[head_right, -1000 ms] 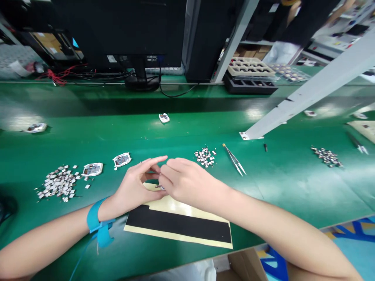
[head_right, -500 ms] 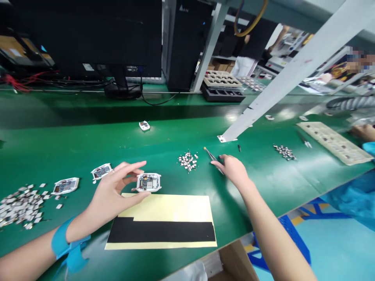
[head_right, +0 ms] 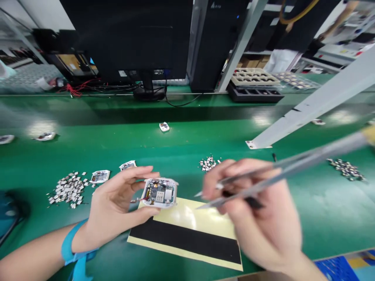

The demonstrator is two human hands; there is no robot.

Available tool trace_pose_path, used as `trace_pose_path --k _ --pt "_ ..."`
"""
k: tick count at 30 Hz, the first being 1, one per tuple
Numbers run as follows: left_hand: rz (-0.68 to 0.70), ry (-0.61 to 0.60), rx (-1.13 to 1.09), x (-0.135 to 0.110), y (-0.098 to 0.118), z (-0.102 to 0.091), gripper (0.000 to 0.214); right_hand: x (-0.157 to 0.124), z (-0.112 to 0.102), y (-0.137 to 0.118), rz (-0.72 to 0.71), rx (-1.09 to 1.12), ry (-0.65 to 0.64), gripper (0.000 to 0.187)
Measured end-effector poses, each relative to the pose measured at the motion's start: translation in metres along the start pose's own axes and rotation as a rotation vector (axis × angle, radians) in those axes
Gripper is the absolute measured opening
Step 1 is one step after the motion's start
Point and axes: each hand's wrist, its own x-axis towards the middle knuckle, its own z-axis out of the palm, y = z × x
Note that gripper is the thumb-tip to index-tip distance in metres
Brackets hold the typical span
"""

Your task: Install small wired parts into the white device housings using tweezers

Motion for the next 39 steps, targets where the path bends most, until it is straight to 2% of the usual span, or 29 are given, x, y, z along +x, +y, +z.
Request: trace_pose_path --k 3,5,8,10,14,19,24,31,35,39 --pt "0.034 0.007 0.056 -0.005 0.006 -0.001 0.06 0.0 0.024 -0.003 -0.069 0.132 -0.184 0.022" --pt "0.08 0.027 0.118 -0.006 0.007 -0.002 0.06 0.001 0.026 -0.001 -0.018 0.117 -0.268 0.016" --pt "0.145 0.065 0.18 -0.006 0.009 -0.003 0.059 0.003 0.02 -0.002 0.073 -0.036 -0.318 0.012" --pt "0.17 0.075 0.194 -0.006 0.01 -0.004 0.06 0.004 0.018 -0.005 0.09 -0.09 -0.288 0.014" --pt "0.198 0.074 0.169 -0.006 0.013 -0.006 0.064 0.002 0.019 -0.01 0.089 0.009 -0.244 0.026" --pt "0.257 0.083 0.126 -0.009 0.01 -0.007 0.069 0.0 0.019 -0.008 0.119 0.118 -0.325 0.026" --pt "0.258 0.063 0.108 -0.009 0.011 -0.007 0.067 -0.002 0.019 -0.006 0.071 0.074 -0.347 0.037" --pt "0.225 0.038 0.12 -0.008 0.016 -0.007 0.062 -0.002 0.021 -0.008 0.088 0.083 -0.345 0.035" --pt "0.233 0.102 0.134 -0.007 0.015 -0.006 0.062 -0.003 0.026 -0.006 0.055 0.13 -0.285 0.025" --pt "0.254 0.105 0.157 -0.005 0.016 -0.007 0.053 -0.007 0.032 -0.001 0.037 0.097 -0.248 0.031"
